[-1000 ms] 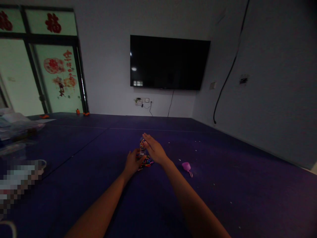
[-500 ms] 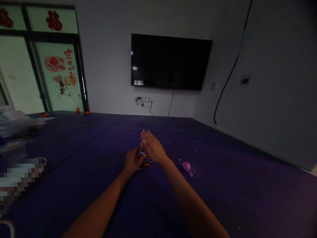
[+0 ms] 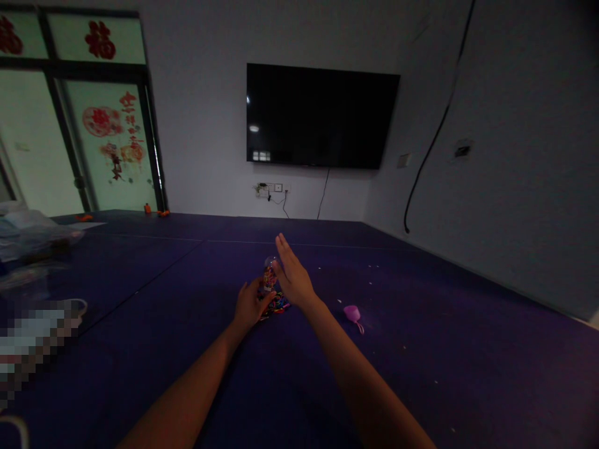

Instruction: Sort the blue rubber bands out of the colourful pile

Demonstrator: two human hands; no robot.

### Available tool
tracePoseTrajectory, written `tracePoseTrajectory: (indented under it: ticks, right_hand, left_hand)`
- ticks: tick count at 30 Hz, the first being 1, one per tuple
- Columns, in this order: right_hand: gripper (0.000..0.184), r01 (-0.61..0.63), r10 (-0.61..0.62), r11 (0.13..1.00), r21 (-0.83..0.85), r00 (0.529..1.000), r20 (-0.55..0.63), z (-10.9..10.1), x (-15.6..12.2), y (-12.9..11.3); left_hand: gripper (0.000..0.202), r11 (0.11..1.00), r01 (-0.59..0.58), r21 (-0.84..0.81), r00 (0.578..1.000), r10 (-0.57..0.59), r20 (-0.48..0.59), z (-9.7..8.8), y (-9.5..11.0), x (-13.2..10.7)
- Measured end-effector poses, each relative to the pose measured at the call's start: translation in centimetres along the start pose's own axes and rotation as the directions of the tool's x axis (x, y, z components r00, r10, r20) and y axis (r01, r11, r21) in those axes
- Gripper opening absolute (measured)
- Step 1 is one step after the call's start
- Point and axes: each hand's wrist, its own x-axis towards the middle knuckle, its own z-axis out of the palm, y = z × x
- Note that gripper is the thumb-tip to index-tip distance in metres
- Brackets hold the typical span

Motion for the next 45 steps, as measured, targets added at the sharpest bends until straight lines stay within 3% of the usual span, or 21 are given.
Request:
tracePoseTrajectory:
  ticks: [4,8,12,16,20,24,28,31,33,36,39,42,45]
  right_hand:
    - [0.051,0.000,0.006,0.999,-0.042,0.991,0.136,-0.1,0.0,-0.4]
    - [0.061,-0.017,0.021,0.995,-0.095,0.999,0.041,-0.2,0.0,-0.8]
    - [0.053,-0.007,0.020,0.995,-0.096,0.990,0.142,-0.1,0.0,-0.8]
    - [0.059,-0.006,0.013,0.995,-0.104,0.998,0.061,-0.1,0.0,-0.6]
    - [0.055,0.009,0.006,0.994,-0.111,0.990,0.138,0.1,0.1,-0.4]
    - [0.060,0.012,-0.009,0.993,-0.118,0.999,0.031,0.1,0.1,-0.5]
    - [0.056,0.039,-0.026,0.994,-0.106,0.992,0.120,0.0,0.1,-0.8]
    - [0.062,0.012,-0.012,0.996,-0.090,1.000,0.000,-0.2,0.2,-0.9]
    - [0.064,-0.010,0.010,0.999,-0.053,1.000,-0.012,0.0,0.2,-0.8]
    - [0.061,-0.063,0.061,0.998,0.028,0.996,0.072,0.7,0.1,-0.2]
    - [0.056,-0.144,0.149,0.982,0.125,0.988,-0.033,1.4,-0.1,0.8]
    - [0.051,-0.251,0.304,0.938,0.238,0.926,-0.225,1.8,-1.0,2.1]
    - [0.052,-0.384,0.525,0.837,0.390,0.766,-0.371,2.0,-3.0,3.7]
  left_hand:
    - [0.031,0.999,-0.046,-0.010,0.999,0.046,-0.019,0.1,-0.1,0.0]
    - [0.032,0.998,-0.040,-0.041,0.999,0.038,-0.032,0.2,-0.2,-0.1]
    - [0.033,0.997,-0.035,-0.069,0.999,0.034,-0.009,0.1,0.0,-0.1]
    - [0.035,0.995,-0.010,-0.104,1.000,0.010,0.001,0.0,0.3,-0.2]
    - [0.033,0.994,-0.028,-0.107,0.999,0.031,0.021,0.0,0.2,-0.2]
    - [0.034,0.995,-0.045,-0.089,0.999,0.045,-0.003,0.0,0.0,-0.2]
    - [0.038,0.996,-0.049,-0.077,0.999,0.049,0.006,0.0,-0.1,-0.2]
    - [0.038,0.996,-0.018,-0.088,1.000,0.016,-0.018,0.0,-0.1,-0.3]
    - [0.037,0.994,-0.009,-0.105,1.000,0.007,-0.018,0.0,-0.1,-0.3]
    - [0.038,0.992,-0.009,-0.124,1.000,0.008,-0.007,-0.1,0.0,-0.3]
    - [0.038,0.984,0.019,-0.179,1.000,-0.018,0.005,-0.1,0.2,-0.3]
    - [0.048,0.963,0.017,-0.267,0.999,-0.024,-0.022,-0.2,0.3,-0.2]
    - [0.051,0.960,0.040,-0.278,0.997,-0.056,-0.048,-0.2,0.2,-0.2]
